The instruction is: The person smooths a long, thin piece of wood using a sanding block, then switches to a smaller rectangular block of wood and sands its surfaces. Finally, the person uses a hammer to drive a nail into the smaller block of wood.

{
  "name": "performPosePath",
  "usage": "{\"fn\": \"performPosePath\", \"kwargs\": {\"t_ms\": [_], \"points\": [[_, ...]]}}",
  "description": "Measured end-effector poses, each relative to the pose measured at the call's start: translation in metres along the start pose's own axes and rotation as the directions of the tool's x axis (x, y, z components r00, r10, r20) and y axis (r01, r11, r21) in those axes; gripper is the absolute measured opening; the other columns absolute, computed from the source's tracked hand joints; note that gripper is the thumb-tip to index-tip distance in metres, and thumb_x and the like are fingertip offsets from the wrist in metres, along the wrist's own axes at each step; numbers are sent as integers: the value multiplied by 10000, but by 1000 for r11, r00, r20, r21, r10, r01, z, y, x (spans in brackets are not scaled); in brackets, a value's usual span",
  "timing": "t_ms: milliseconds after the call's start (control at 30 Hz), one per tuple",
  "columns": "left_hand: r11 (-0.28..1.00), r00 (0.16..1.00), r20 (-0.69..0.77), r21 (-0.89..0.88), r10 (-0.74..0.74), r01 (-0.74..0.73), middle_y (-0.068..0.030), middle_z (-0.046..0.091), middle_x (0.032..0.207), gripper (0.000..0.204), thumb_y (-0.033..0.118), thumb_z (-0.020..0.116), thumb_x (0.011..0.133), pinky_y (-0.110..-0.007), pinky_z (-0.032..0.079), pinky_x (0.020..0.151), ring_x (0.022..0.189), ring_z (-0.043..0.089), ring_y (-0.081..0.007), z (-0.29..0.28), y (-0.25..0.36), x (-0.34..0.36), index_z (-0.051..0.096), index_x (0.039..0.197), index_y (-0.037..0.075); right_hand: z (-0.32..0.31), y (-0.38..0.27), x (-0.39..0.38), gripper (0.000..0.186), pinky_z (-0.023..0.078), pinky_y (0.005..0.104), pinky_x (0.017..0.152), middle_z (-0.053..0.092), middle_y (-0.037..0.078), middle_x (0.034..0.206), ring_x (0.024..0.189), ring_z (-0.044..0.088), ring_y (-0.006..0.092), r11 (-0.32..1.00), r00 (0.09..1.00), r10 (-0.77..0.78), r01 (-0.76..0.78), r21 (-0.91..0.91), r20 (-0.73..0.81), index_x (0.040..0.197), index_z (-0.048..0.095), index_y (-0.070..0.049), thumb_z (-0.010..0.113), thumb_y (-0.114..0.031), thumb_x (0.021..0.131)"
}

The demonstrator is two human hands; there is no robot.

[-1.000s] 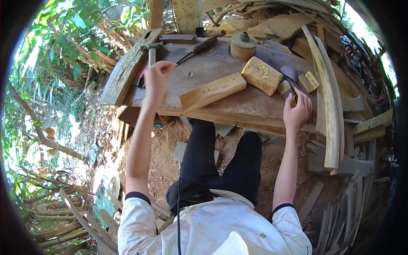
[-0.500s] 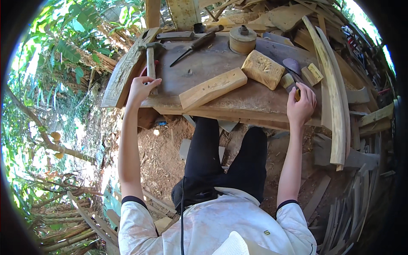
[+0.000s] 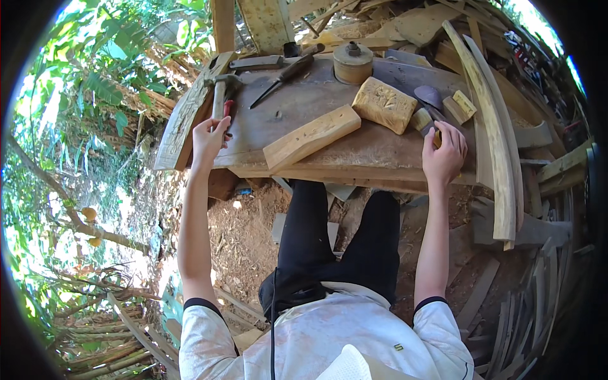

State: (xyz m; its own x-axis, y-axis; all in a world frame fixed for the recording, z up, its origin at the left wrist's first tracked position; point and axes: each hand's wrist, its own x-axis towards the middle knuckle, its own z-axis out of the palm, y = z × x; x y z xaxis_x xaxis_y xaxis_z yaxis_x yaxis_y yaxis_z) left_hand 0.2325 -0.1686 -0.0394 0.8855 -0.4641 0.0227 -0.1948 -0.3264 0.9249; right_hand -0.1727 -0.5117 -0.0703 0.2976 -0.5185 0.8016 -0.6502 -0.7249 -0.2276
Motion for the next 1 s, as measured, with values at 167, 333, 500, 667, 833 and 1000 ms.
{"fn": "performPosePath", "kwargs": {"t_ms": [167, 333, 500, 667, 833, 1000], "points": [[984, 996, -64, -163, 69, -78, -72, 713, 796, 332, 273, 783, 1013, -266, 541, 496, 648, 750, -166, 3, 4, -10, 715, 948, -45, 1, 3, 0, 188, 475, 419, 1055, 742, 35, 1163, 1150, 667, 268, 1000, 1000, -7, 7, 7, -5, 1105, 751, -113, 693, -221, 963], [973, 976, -102, -110, 193, -204, -68, 714, 790, 318, 274, 779, 1019, -249, 560, 499, 674, 764, -166, 6, 30, -48, 722, 943, -29, -3, -2, 4, 185, 469, 422, 1048, 746, 45, 1153, 1134, 669, 273, 999, 999, -29, 30, 34, -34, 1107, 746, -101, 701, -205, 961], [913, 918, 6, -102, 397, -395, -127, 717, 931, 225, 123, 755, 1021, -246, 593, 517, 711, 773, -170, 12, 65, -117, 690, 911, -63, -21, -39, -4, 140, 484, 423, 981, 757, 81, 1090, 1059, 681, 286, 950, 987, -27, 74, 304, -156, 1069, 751, -74, 694, -159, 974], [804, 831, 321, -550, 455, -227, -173, 693, 1072, 125, 24, 758, 984, -265, 634, 592, 729, 756, -166, 43, 99, -188, 714, 914, -69, -59, -152, -32, 423, 532, 374, 979, 750, 126, 1173, 1110, 694, 247, 15, 862, -161, -485, 874, 481, 1405, 629, -34, 607, -325, 1100], [872, 664, 637, -487, 392, -48, -124, 703, 1104, 89, 88, 822, 950, -270, 618, 703, 833, 755, -170, 77, 90, -220, 785, 942, 7, -71, -192, -31, 522, 556, 358, 857, 717, 122, 923, 863, 699, 235, -467, 764, -21, -578, 669, 645, 1508, 467, -8, 631, -260, 1082], [805, 685, 428, -371, 590, -463, -173, 715, 1260, 122, 122, 849, 908, -422, 556, 1004, 1192, 706, -326, 106, 88, -205, 768, 903, 31, -62, -166, -23, 336, 503, 347, 540, 480, 26, 674, 526, 554, 168, -434, 693, 87, -620, 654, 715, 1347, 520, 37, 573, -113, 1051]]}}
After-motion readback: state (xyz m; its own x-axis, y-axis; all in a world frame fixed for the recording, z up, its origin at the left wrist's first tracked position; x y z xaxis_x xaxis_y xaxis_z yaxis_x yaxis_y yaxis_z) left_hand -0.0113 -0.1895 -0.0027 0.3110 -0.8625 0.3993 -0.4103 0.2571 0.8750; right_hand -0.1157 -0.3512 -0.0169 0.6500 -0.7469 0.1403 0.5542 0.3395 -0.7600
